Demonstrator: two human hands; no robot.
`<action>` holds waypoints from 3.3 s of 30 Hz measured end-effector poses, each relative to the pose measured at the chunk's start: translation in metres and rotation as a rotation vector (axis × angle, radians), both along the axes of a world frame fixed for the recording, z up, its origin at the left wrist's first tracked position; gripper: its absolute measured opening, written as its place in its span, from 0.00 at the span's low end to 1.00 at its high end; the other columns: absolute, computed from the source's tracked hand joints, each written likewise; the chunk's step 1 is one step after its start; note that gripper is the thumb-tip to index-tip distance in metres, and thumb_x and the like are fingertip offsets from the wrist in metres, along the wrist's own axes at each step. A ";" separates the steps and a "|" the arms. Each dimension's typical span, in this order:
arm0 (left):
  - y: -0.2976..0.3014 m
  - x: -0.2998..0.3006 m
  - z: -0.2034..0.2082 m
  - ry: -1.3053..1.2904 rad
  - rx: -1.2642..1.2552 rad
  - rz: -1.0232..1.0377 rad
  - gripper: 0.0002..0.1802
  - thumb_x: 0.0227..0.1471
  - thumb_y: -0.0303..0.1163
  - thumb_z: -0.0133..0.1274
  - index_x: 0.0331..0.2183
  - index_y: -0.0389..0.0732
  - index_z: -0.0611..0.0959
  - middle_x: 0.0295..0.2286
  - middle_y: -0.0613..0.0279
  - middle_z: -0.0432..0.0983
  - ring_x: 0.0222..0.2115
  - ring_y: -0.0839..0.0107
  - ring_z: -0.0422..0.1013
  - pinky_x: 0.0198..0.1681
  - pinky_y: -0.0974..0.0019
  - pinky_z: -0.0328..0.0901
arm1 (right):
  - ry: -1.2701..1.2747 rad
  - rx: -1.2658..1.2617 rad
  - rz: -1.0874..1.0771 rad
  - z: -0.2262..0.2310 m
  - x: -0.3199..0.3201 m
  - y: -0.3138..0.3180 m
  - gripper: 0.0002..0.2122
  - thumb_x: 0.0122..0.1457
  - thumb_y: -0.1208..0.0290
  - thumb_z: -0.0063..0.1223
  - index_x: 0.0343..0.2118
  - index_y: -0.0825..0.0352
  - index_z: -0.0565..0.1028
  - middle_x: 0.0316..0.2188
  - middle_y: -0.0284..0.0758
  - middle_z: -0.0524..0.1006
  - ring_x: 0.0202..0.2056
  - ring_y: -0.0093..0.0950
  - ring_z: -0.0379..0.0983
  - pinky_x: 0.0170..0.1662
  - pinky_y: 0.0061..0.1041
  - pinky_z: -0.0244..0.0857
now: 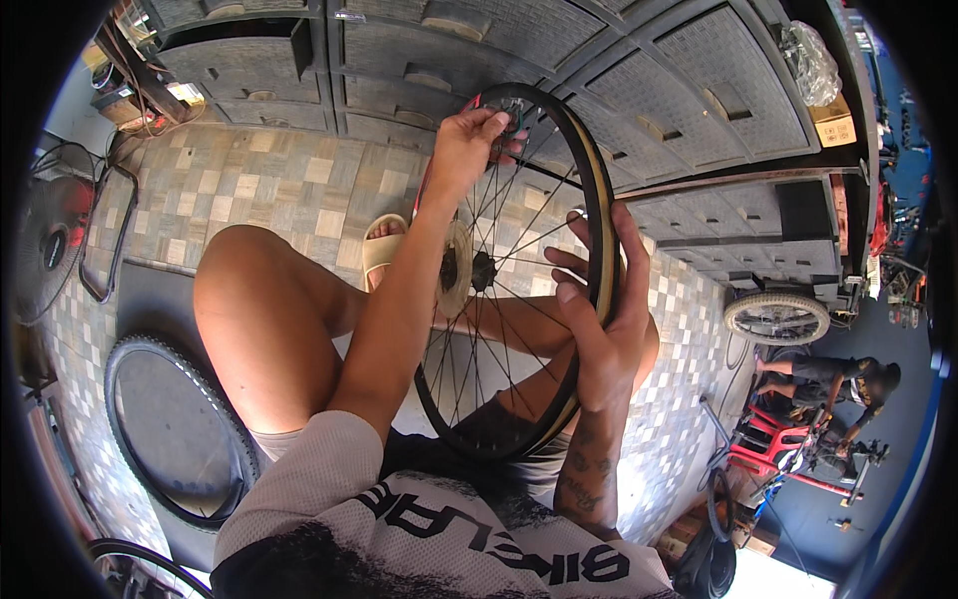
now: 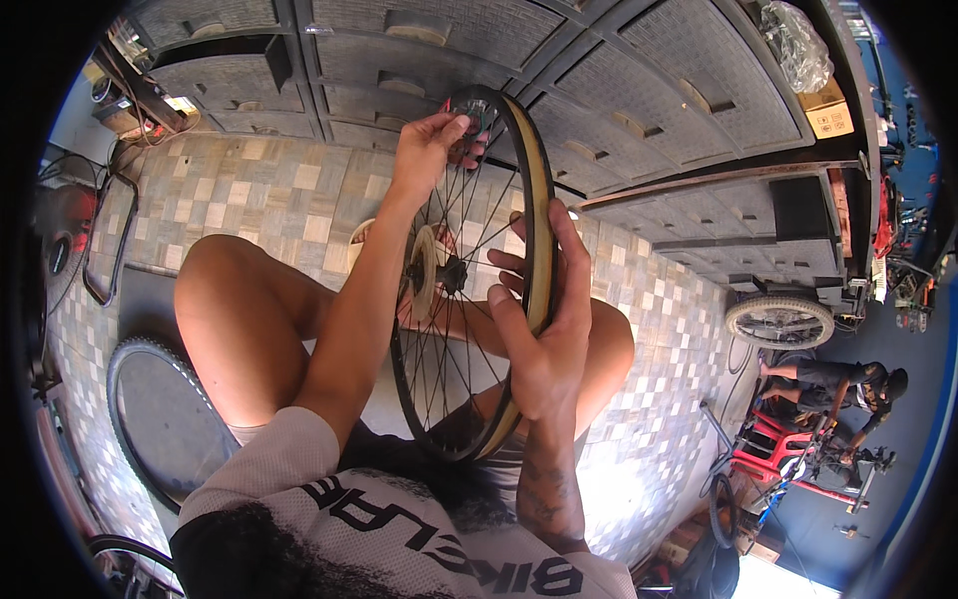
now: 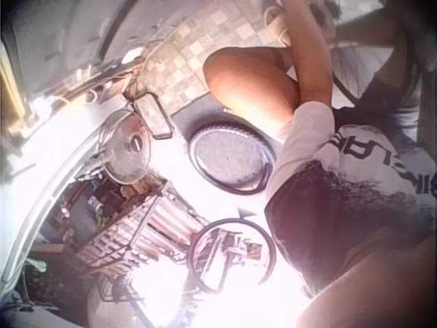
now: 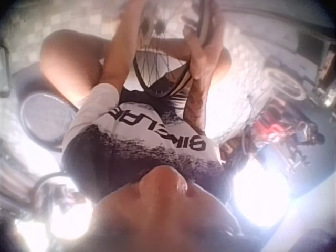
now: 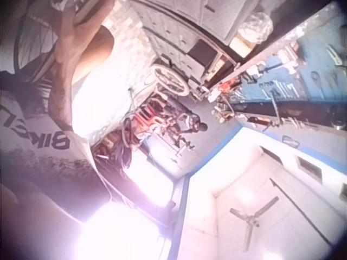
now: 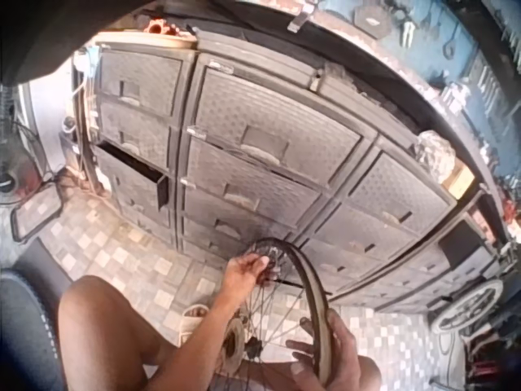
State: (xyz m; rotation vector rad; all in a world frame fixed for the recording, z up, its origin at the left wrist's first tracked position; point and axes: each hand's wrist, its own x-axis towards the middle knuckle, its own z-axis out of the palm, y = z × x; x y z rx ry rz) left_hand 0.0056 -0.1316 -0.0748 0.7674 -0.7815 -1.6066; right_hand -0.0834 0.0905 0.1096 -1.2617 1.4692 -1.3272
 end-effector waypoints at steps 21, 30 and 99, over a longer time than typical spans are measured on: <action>0.010 -0.003 -0.003 -0.147 -0.072 0.147 0.13 0.61 0.33 0.65 0.40 0.31 0.89 0.23 0.63 0.83 0.19 0.79 0.74 0.21 0.74 0.64 | 0.027 0.028 0.007 0.002 -0.001 0.001 0.38 0.60 0.83 0.51 0.74 0.68 0.53 0.63 0.54 0.69 0.57 0.41 0.75 0.61 0.37 0.67; 0.014 -0.019 0.010 -0.167 0.007 0.243 0.13 0.63 0.33 0.62 0.39 0.30 0.88 0.31 0.58 0.87 0.25 0.75 0.80 0.24 0.74 0.66 | 0.045 0.044 0.000 0.003 -0.004 -0.001 0.38 0.61 0.81 0.50 0.74 0.67 0.52 0.64 0.53 0.69 0.56 0.41 0.75 0.59 0.35 0.69; 0.002 -0.010 0.018 -0.042 0.243 0.015 0.12 0.61 0.36 0.64 0.39 0.37 0.82 0.28 0.63 0.78 0.23 0.76 0.73 0.21 0.73 0.62 | 0.008 0.015 0.030 0.003 0.014 -0.005 0.38 0.59 0.82 0.52 0.74 0.68 0.53 0.62 0.49 0.69 0.53 0.34 0.75 0.56 0.31 0.68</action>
